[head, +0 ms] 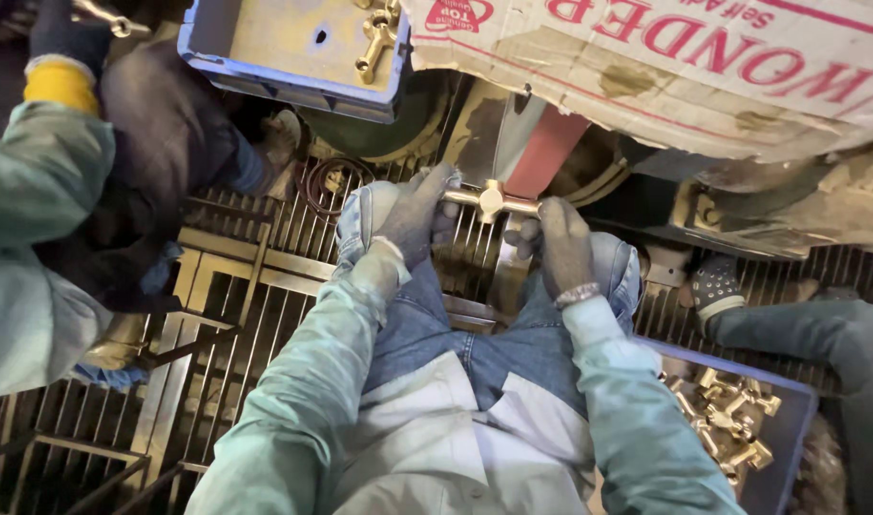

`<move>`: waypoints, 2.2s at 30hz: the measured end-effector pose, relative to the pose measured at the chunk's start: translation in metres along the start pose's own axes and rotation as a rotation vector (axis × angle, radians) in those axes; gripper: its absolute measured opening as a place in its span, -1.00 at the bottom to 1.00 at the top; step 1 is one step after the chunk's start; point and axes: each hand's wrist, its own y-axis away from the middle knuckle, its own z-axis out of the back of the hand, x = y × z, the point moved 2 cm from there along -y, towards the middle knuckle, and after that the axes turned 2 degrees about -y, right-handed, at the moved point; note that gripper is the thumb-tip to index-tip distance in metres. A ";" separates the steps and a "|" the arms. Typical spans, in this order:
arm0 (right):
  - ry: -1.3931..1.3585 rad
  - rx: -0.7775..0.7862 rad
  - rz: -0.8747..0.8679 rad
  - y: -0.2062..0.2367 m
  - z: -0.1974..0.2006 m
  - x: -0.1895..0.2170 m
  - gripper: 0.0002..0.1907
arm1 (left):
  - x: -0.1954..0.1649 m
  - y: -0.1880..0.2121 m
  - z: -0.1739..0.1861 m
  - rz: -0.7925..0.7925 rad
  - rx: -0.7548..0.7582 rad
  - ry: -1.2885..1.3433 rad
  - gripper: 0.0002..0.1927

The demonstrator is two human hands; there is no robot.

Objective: The person repeatedly presses small brass-colored metal fittings against a rotating sanding belt to smooth their surfaces. They handle the parts one at a time, rotating them to contact different sides with the belt, and place the finished pieces into a blue bin.

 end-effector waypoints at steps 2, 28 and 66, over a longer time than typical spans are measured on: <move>0.175 0.067 0.219 0.029 0.001 0.012 -0.64 | 0.006 0.017 -0.002 -0.119 0.172 0.199 -0.72; 0.466 0.145 0.069 -0.028 0.020 -0.022 -0.50 | 0.056 -0.030 -0.055 -0.064 0.273 -0.098 -0.78; -0.430 0.327 -0.312 0.078 0.040 0.010 -0.42 | 0.032 0.058 -0.034 -0.239 0.084 -0.407 -0.56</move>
